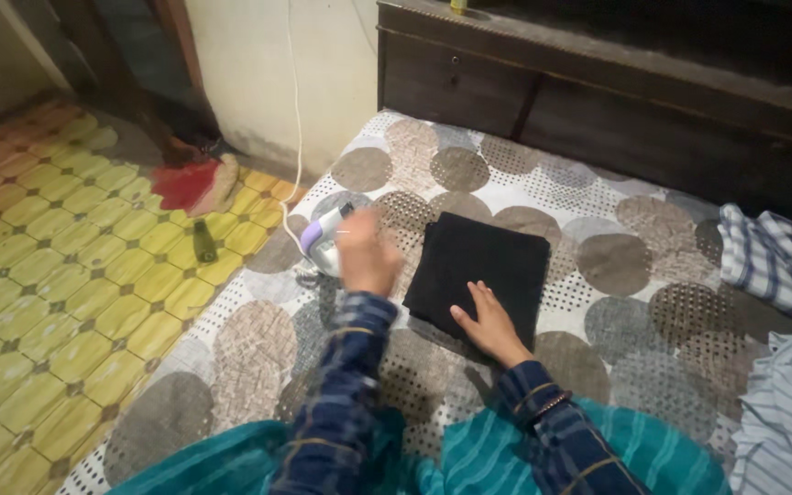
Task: The person irons a pair of black trousers on a bed, then folds them and places them aside. The person then picks up a striped shirt and begins to unfold and smooth it out on the bed.
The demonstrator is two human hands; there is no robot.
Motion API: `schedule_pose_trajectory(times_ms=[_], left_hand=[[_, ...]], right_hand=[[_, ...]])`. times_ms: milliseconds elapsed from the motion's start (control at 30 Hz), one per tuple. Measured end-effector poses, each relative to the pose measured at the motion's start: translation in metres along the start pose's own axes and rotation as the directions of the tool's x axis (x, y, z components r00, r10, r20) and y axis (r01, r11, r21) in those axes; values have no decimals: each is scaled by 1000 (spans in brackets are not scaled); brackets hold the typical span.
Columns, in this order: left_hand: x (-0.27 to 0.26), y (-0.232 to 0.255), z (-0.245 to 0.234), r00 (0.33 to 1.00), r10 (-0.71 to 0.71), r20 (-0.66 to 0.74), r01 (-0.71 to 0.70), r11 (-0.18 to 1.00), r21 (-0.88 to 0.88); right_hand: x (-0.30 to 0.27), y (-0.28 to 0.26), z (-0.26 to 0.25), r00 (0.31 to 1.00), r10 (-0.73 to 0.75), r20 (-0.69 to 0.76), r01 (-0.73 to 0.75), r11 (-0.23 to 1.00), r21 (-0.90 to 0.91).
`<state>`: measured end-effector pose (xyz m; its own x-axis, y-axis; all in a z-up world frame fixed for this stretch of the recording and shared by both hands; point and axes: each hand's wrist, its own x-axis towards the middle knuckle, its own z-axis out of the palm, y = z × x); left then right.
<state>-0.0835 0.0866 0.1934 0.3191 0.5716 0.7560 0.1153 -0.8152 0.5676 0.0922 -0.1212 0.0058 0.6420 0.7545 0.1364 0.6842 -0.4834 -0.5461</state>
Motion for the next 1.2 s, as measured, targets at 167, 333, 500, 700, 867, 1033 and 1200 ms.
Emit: schedule_pose_trajectory(times_ms=[167,333,500,700,867,1033,1200], left_hand=[[4,-85,-11,948,-307,-84,318,917,239],[-28,-186,20,935,-352,39,346,931,111],[-28,-220,31,861,-473,189,475,879,40],[12,-140,47,892,-349,287,307,934,183],[30,-61,67,852,-433,295,355,891,283],[10,-14,118,759,-470,451,429,882,197],[-35,12,166,644,-541,540,541,822,177]], right_hand=[[2,-1,1,997,14,-82,-11,999,34],[2,2,13,994,-10,-104,12,1000,21],[2,0,0,988,72,-133,-69,997,26],[-1,9,-21,959,188,-213,-169,980,103],[7,12,-30,917,222,-331,-166,968,188],[13,-15,-51,856,321,-405,-209,932,296],[9,-46,-71,846,361,-392,-95,826,556]])
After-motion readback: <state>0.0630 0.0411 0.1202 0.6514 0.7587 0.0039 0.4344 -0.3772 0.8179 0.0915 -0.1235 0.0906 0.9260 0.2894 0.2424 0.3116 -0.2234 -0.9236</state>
